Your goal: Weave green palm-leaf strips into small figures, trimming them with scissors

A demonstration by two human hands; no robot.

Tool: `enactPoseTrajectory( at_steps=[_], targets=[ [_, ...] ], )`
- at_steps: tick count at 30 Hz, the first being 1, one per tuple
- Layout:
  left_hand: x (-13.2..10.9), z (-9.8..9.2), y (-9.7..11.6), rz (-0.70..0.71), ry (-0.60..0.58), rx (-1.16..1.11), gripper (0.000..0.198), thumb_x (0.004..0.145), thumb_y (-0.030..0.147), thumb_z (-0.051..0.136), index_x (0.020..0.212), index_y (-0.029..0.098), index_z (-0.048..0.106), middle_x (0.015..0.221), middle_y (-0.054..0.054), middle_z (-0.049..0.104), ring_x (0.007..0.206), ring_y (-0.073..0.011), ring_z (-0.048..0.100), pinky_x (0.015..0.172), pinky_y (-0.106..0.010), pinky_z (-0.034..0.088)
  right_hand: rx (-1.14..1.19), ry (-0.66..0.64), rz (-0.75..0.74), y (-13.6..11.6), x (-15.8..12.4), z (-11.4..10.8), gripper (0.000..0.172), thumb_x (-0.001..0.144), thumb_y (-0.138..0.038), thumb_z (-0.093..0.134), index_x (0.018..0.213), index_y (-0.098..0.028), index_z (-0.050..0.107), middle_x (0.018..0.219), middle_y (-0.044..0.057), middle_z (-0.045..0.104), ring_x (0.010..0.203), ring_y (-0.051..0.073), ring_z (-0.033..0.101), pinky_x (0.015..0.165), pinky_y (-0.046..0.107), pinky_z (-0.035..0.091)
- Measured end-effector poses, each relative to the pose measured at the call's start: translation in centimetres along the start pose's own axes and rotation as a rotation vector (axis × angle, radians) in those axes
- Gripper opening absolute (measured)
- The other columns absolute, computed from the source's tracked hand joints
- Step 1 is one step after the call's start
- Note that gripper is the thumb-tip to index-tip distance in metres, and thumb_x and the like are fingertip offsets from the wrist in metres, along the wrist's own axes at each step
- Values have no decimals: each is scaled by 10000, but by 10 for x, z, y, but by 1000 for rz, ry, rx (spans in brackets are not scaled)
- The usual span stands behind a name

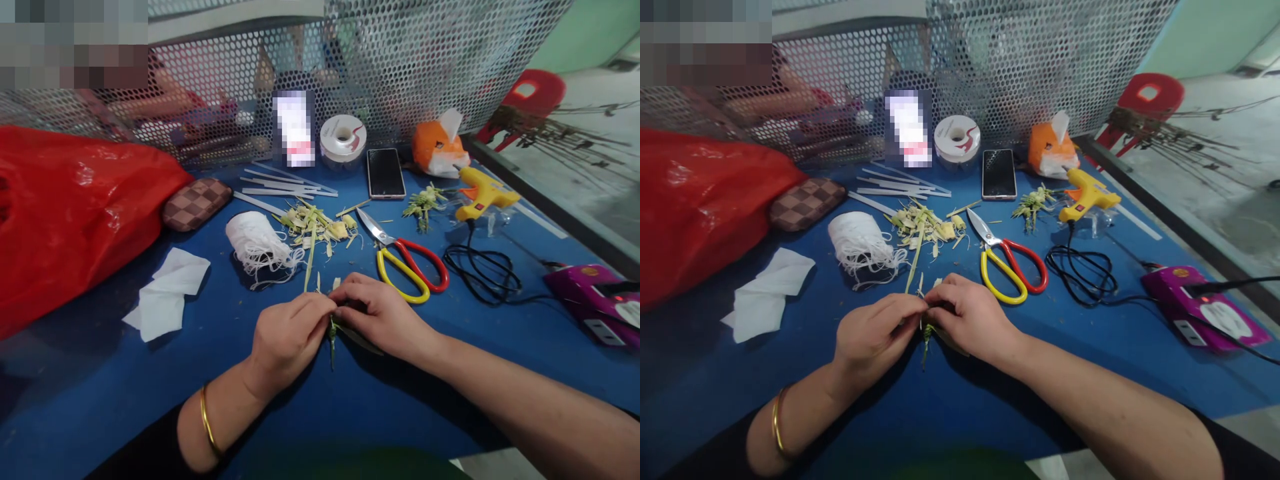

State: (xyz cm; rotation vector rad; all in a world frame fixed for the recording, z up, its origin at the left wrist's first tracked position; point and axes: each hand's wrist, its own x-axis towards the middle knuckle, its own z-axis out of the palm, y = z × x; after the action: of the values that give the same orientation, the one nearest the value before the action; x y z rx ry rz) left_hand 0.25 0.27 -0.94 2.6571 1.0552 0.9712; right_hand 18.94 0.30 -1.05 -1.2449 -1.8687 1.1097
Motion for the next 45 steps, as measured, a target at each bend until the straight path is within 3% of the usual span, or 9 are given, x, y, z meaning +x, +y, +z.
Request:
enactPoseTrajectory(
  at_steps=[5,10,15,21,28,36,45],
  targets=[
    [2,0,0,-24,-11,-11,147,870,91,535,900,175,653,849,-17,737,724,-104,688,641,-173,507,-97,92,-40,2,0,4,130,814,-65,573,751,-171,615,767,-1,544,678,121,540,604,245,396],
    [2,0,1,-14,-30,13,150,889,112,509,888,180,643,824,-12,729,706,-111,683,603,-185,496,-185,97,-56,2,-2,8,98,794,-75,559,800,-173,561,790,-4,523,661,120,508,582,246,377],
    [0,1,0,12,-39,27,156,897,105,500,890,171,641,843,-20,734,708,-116,685,612,-196,493,-140,29,-52,0,-1,8,173,820,-78,551,927,-182,638,843,9,557,725,132,550,632,252,406],
    [1,0,-1,-9,-28,-3,149,883,92,525,907,175,646,846,-16,733,734,-108,685,634,-180,493,-91,23,-41,3,2,0,119,845,-86,571,771,-165,620,782,3,533,711,123,538,637,248,403],
    [3,-2,0,-38,-44,-37,146,869,97,543,889,178,663,823,-8,722,718,-106,680,614,-175,485,99,2,74,5,3,-7,139,864,-103,545,749,-182,534,741,-30,497,600,90,512,587,233,405],
    [3,-2,-1,-162,-26,-151,182,826,51,561,866,177,687,841,-20,727,766,-116,682,691,-193,504,-89,-86,-17,-2,1,-12,167,856,-57,532,744,-178,503,763,-12,497,689,115,495,645,248,382],
    [5,-2,0,-236,-12,-198,210,750,22,557,801,188,673,791,-5,720,738,-130,679,683,-231,520,-319,-260,23,-10,-5,-26,220,771,37,466,713,-175,480,783,5,488,659,118,454,589,248,326]
  ],
)
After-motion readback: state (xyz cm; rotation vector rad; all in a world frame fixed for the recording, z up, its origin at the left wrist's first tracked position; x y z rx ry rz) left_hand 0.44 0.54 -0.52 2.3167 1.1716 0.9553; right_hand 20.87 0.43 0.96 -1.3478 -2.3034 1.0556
